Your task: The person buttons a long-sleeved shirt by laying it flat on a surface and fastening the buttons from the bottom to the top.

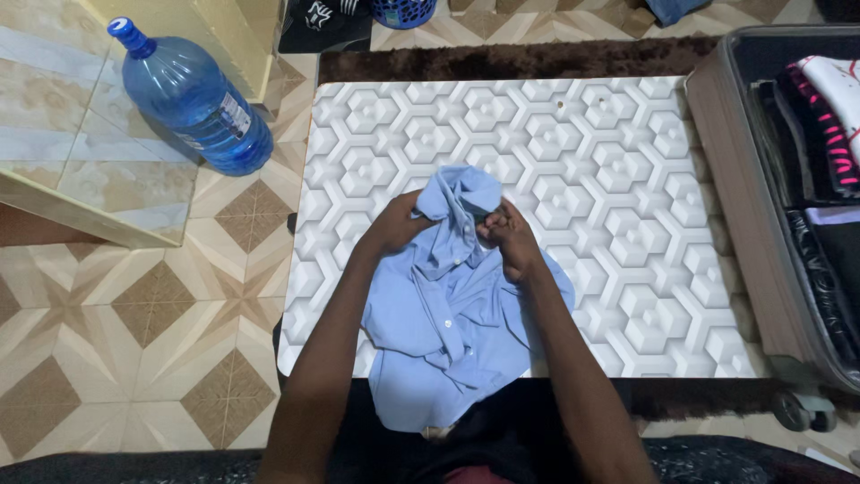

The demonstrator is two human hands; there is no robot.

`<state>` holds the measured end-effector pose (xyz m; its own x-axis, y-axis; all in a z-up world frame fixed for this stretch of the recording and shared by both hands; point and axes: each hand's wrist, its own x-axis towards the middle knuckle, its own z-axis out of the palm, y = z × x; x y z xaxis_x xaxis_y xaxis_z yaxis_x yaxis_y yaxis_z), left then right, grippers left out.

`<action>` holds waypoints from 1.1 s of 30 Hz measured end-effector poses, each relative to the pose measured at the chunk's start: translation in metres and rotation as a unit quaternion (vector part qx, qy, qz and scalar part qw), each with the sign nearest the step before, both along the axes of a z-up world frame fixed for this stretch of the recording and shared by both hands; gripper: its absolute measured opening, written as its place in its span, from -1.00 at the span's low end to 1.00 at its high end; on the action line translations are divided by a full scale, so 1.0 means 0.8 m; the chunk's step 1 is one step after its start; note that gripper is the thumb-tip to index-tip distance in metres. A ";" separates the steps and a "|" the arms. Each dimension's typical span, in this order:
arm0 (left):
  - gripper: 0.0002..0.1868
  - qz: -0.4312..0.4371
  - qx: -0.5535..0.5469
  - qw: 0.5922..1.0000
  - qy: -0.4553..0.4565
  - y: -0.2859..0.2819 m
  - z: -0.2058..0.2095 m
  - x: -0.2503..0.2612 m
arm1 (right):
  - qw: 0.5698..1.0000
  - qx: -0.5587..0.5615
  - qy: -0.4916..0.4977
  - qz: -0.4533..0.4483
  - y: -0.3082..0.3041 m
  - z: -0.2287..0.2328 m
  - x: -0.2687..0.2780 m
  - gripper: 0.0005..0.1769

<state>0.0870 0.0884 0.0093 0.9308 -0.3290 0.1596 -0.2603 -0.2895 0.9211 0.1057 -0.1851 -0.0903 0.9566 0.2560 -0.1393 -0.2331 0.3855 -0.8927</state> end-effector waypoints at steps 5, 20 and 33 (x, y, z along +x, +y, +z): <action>-0.47 0.013 -0.143 0.989 0.029 -0.014 0.073 -0.021 | 0.992 -0.104 -0.067 0.026 0.005 0.014 -0.010 -0.35; -0.54 0.273 0.014 0.899 -0.341 0.040 0.235 -0.005 | 0.903 -0.147 -0.353 -0.196 -0.035 0.257 -0.009 -0.70; -0.71 0.100 0.170 0.919 -0.342 0.074 0.194 -0.089 | 0.818 -0.427 -0.304 0.236 -0.055 0.299 -0.086 -0.38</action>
<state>0.0155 0.1475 0.1643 0.6988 -0.3004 0.6492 -0.6542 -0.6355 0.4101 0.0369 -0.2289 0.1491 0.7386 0.6741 0.0049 0.4111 -0.4448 -0.7957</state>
